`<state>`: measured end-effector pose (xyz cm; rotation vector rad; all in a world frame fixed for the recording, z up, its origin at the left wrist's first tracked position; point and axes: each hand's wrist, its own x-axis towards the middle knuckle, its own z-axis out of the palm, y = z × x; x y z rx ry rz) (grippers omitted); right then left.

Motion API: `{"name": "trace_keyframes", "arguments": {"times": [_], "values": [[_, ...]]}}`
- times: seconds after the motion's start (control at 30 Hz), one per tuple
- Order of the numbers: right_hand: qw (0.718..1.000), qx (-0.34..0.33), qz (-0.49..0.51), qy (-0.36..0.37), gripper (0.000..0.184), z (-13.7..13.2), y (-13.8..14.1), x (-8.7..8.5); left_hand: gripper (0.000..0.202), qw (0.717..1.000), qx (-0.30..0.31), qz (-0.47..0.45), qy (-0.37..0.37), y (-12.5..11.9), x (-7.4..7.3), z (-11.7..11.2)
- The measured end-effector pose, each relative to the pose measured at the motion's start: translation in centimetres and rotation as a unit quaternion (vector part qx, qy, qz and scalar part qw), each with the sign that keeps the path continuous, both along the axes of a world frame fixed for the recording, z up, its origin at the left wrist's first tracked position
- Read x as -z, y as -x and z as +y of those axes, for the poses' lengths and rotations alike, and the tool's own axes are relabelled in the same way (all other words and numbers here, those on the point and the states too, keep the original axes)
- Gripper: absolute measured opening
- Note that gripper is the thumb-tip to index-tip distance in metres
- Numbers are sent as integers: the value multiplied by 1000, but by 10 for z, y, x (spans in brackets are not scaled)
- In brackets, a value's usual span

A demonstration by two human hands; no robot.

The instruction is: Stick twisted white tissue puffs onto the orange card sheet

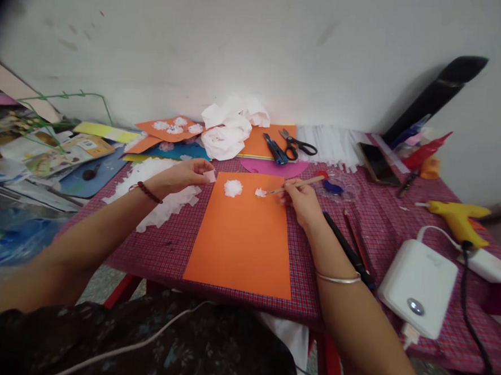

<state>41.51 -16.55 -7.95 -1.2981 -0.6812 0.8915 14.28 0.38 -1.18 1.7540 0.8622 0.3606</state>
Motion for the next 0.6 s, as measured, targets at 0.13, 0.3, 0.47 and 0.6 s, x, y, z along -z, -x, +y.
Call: {"name": "trace_keyframes", "arguments": {"times": [0.13,0.3,0.47,0.6], "values": [[1000,3,0,4,24,-1,3,-4,14,999,34,-24,19,-15,-3,-15],[1000,3,-9,12,27,0,3,-5,11,996,75,-33,24,-42,-7,-34],[998,-17,-57,-21,31,0,6,-3,11,996,78,-30,-13,-70,3,-37],[984,-63,-156,-51,30,-1,12,-3,9,997,60,-37,-41,-86,21,-33]]}}
